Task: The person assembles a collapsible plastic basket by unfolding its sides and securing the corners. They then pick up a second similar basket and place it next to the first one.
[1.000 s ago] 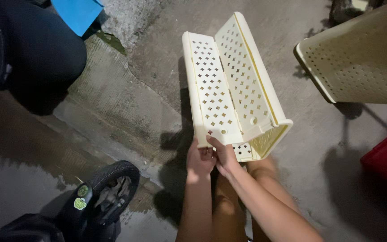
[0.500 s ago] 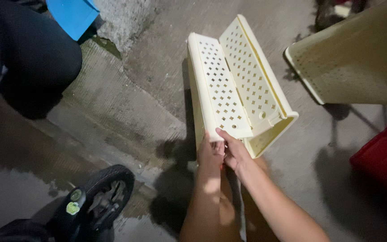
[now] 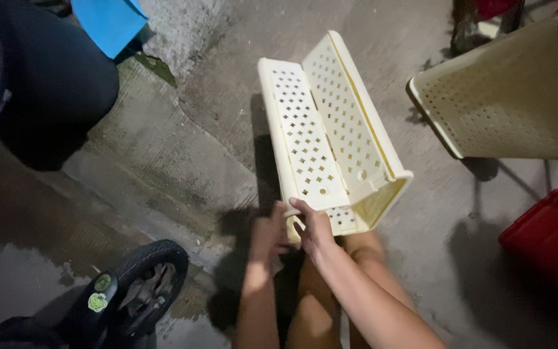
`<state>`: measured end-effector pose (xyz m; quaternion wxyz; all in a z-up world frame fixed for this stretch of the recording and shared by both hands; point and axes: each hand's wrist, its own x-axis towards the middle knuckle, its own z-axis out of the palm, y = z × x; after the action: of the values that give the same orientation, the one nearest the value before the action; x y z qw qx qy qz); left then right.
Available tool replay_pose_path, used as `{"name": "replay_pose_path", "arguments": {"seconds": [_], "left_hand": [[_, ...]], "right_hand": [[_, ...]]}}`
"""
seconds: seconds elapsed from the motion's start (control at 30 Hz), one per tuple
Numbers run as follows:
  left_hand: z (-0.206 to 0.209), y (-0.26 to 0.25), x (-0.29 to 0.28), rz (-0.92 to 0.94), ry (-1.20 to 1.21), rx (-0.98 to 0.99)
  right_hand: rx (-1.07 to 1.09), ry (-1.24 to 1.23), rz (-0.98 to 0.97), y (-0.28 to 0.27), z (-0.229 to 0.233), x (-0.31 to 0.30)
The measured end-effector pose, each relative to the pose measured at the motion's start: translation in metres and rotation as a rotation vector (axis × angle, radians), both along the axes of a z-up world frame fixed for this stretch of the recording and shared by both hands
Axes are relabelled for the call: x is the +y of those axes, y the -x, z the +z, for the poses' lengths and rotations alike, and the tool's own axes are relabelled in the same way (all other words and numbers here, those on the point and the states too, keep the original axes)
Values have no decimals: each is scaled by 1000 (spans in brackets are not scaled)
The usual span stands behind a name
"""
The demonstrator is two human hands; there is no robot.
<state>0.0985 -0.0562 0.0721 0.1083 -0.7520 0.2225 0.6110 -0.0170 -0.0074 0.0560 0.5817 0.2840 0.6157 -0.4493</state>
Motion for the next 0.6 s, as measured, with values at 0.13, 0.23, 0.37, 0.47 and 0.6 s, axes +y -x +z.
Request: {"name": "replay_pose_path", "arguments": {"seconds": [0.13, 0.23, 0.37, 0.47, 0.6], "left_hand": [[-39, -10, -51, -146, 864, 16], [-65, 18, -68, -202, 420, -39], [-80, 22, -58, -154, 613, -68], [-92, 19, -42, 14, 638, 137], [-91, 27, -34, 218, 757, 450]], "right_hand": [[88, 135, 89, -14, 10, 6], [135, 187, 217, -25, -1, 23], [-10, 244, 155, 6, -7, 20], [-182, 322, -104, 38, 0, 6], [-10, 219, -108, 49, 11, -2]]}}
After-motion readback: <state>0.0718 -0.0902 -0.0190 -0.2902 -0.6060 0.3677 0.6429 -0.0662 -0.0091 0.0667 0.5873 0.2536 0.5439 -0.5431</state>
